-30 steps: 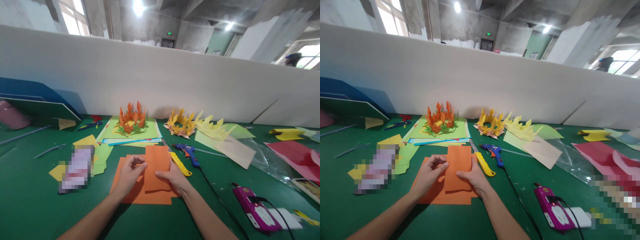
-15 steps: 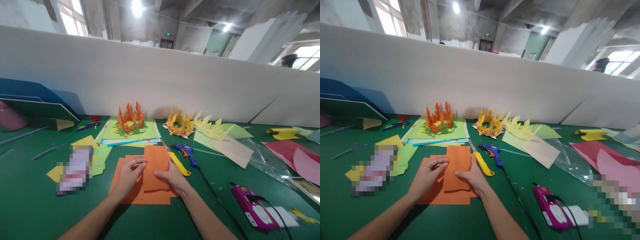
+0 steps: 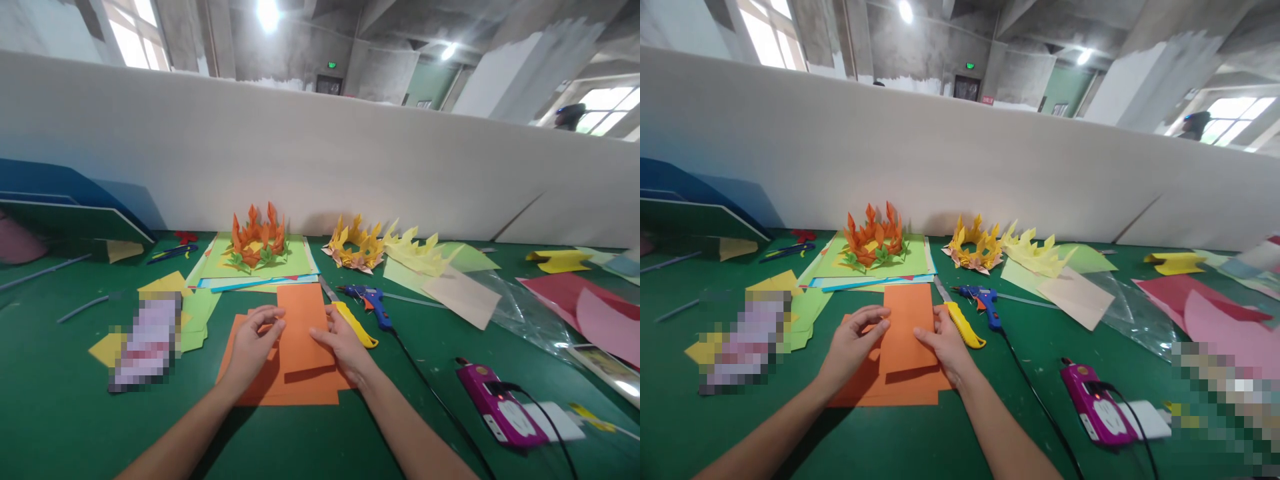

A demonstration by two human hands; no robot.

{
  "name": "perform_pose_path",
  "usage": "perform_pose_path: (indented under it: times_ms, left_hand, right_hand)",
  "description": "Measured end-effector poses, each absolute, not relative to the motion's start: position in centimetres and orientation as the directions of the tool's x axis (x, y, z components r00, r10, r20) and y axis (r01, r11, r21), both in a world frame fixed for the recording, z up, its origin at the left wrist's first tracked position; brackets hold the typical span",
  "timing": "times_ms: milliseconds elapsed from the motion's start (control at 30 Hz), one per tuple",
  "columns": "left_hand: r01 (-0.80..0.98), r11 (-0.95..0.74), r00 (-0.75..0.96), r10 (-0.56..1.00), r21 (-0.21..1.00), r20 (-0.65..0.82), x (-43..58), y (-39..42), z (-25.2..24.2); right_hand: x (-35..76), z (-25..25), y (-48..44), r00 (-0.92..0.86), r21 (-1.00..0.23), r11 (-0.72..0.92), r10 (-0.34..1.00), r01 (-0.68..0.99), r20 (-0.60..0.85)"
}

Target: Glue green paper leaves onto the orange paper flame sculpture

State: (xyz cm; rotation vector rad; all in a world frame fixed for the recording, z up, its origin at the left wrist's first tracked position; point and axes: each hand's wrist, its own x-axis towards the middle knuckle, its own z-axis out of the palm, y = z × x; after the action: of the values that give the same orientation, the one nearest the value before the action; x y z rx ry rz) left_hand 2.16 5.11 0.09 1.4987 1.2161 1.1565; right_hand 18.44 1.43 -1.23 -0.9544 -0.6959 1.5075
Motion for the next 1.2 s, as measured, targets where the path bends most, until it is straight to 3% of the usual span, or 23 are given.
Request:
perform_pose_path:
  times_ms: [233, 333, 433, 567, 767, 933, 1200]
  left_hand:
    - [0.221, -0.186, 0.122, 0.979, 0.957, 0.162, 1.9, 5.5, 0.1]
    - [0.277, -0.219, 0.120, 0.974, 0.936, 0.192, 1.5, 5.9, 0.1]
    - [0.346, -0.235, 0.128, 0.971, 0.908, 0.202, 1.0, 6.3, -0.1]
    - [0.452, -0.266, 0.185, 0.962, 0.851, 0.202, 0.7, 6.5, -0.6]
    - [0.531, -0.361, 0.268, 0.930, 0.767, 0.252, 0.8, 6.2, -1.2]
    - [0.576, -0.407, 0.290, 0.913, 0.709, 0.288, 0.7, 6.3, -1.5]
    - [0.636, -0.419, 0.325, 0.907, 0.648, 0.268, 0.5, 6.5, -1.7]
  right_hand:
    - [18.6, -1.7, 1.7, 0.027, -0.923, -0.122, 0.990, -0.364, -0.142]
    - [19.2, -2.2, 1.9, 0.155, -0.994, -0.041, 0.986, -0.103, -0.056]
    - [19.8, -2.3, 1.9, 0.215, -0.985, -0.007, 0.976, 0.173, 0.030]
    - [20.0, -1.6, 1.5, 0.173, -0.899, -0.013, 0.982, 0.438, 0.070]
    - [19.9, -1.0, 1.3, 0.021, -0.667, 0.055, 0.994, 0.743, 0.105]
    - [20.0, -1.2, 1.2, -0.127, -0.543, 0.191, 0.980, 0.818, 0.154]
    - [20.2, -0.4, 1.1, -0.108, -0.437, 0.120, 0.993, 0.892, 0.052]
